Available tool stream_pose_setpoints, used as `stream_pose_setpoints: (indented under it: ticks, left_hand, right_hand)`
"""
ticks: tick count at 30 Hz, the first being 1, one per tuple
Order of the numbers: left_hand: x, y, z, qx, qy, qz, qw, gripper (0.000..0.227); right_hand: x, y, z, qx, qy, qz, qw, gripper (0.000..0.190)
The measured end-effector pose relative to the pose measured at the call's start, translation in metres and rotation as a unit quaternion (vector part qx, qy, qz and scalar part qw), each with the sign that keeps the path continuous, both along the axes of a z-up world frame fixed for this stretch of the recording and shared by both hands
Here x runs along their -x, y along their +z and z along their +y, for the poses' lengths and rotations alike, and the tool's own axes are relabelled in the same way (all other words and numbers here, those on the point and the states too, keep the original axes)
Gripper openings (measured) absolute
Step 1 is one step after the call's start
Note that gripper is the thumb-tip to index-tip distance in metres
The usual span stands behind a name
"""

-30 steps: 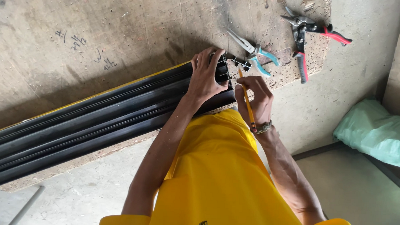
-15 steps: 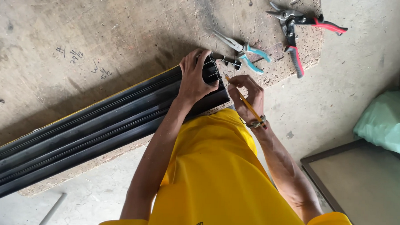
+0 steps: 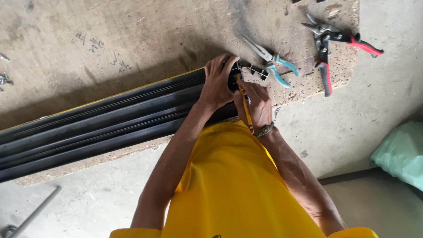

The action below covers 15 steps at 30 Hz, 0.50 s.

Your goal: The person aligns a metal bracket onto a black window frame and marks the position with a pencil. They then use a screwdriver to drive screws into the bracket and finally use tin snips to cut the frame along the marked line.

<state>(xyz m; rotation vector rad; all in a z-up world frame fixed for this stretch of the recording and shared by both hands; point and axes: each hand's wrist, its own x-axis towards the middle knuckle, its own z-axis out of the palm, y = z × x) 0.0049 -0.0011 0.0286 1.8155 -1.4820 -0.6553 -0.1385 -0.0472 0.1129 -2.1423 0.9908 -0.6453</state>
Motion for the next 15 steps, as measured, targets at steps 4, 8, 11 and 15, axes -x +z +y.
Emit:
stream_pose_setpoints:
  ticks: [4,8,11,15]
  left_hand:
    - [0.003,-0.012,0.004,-0.007,-0.005,0.004,1.000,0.102]
    - [0.003,-0.018,0.002,-0.001,-0.007,0.021,1.000,0.102]
    - [0.003,-0.013,0.003,-0.002,-0.001,0.030,1.000,0.101]
    - [0.004,-0.014,0.003,0.005,0.004,0.036,0.999,0.097]
  right_hand:
    - [-0.010,0.004,0.003,0.003,0.010,0.035,0.999,0.026]
    - [-0.013,0.000,0.002,0.027,0.015,0.073,0.997,0.028]
    - [-0.014,-0.002,0.003,0.019,0.022,0.081,0.996,0.029]
    - [-0.014,-0.005,0.002,0.013,0.023,0.082,0.996,0.028]
